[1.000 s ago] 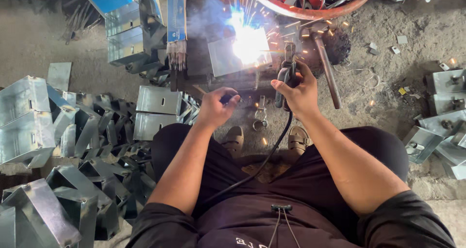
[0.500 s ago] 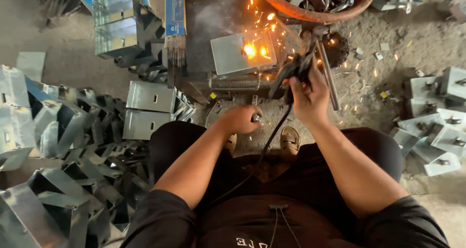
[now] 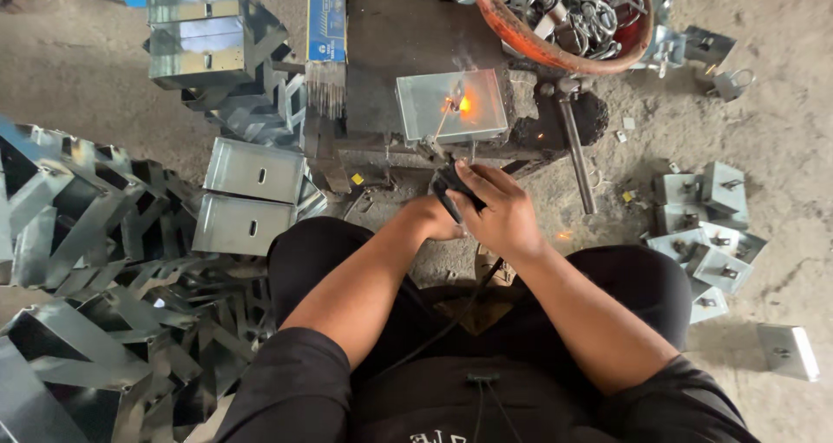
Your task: The person sits on the floor in a workshop and uses a welding torch to attach metal rings to rectangular metal plates. They pick up plates from a stack, position a ring, weld it in place, and then place the finished piece on the floor.
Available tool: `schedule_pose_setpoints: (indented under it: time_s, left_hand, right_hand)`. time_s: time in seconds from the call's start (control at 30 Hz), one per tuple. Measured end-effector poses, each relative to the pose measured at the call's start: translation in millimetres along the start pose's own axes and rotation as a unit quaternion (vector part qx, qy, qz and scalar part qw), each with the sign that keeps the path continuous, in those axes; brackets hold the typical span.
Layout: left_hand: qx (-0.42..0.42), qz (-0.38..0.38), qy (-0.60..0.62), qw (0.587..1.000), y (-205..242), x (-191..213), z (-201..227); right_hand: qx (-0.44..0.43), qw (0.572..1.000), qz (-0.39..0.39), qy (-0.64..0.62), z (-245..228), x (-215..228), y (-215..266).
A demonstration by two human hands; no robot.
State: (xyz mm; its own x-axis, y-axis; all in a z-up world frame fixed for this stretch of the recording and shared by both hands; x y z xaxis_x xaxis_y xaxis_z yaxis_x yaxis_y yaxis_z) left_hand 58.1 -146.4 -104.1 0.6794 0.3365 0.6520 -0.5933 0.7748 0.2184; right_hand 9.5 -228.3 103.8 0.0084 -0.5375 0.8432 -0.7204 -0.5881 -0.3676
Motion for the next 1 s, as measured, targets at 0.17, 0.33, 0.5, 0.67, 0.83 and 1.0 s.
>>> schedule_pose_setpoints:
  time_s: [0.17, 0.33, 0.5, 0.67, 0.83, 1.0]
  left_hand:
    - [0.087, -0.021, 0.034, 0.995, 18, 11, 13]
    - [0.146, -0.034, 0.066, 0.986, 28, 26, 29]
    - [0.1, 0.008, 0.048, 0.994, 31, 33, 38]
    - [0.14, -0.031, 0.071, 0.987, 32, 29, 36]
    - [0.103, -0.024, 0.065, 0.992, 28, 27, 32]
    - [0.059, 0.02, 0.081, 0.995, 26, 26, 32]
  right_hand:
    - [-0.007, 1.0, 0.002, 0.027, 1, -9, -7]
    - [-0.019, 0.997, -0.002, 0.07, -2, -11, -11]
    - [-0.025, 0.997, -0.016, 0.068, -6, -11, -12]
    - [-0.028, 0.998, -0.01, 0.062, -8, -10, -13]
    - [-0.041, 0.997, -0.01, 0.065, -7, -10, -13]
    - [-0.067, 0.995, -0.021, 0.072, -2, -12, -11]
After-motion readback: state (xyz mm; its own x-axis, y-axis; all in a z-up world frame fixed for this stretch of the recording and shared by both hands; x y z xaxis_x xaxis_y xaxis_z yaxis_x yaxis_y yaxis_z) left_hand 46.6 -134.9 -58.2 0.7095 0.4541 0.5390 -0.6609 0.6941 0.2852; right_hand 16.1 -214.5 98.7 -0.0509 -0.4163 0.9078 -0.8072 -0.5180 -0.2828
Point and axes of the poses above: each hand's wrist, its own y-axis away from the middle knuckle, its own x-axis out of the back of the hand, z = x × y, the point moved 2 cm from there along -y, towards the middle knuckle, and after that the axes turned 9 degrees about -z, right-handed, at the moved point
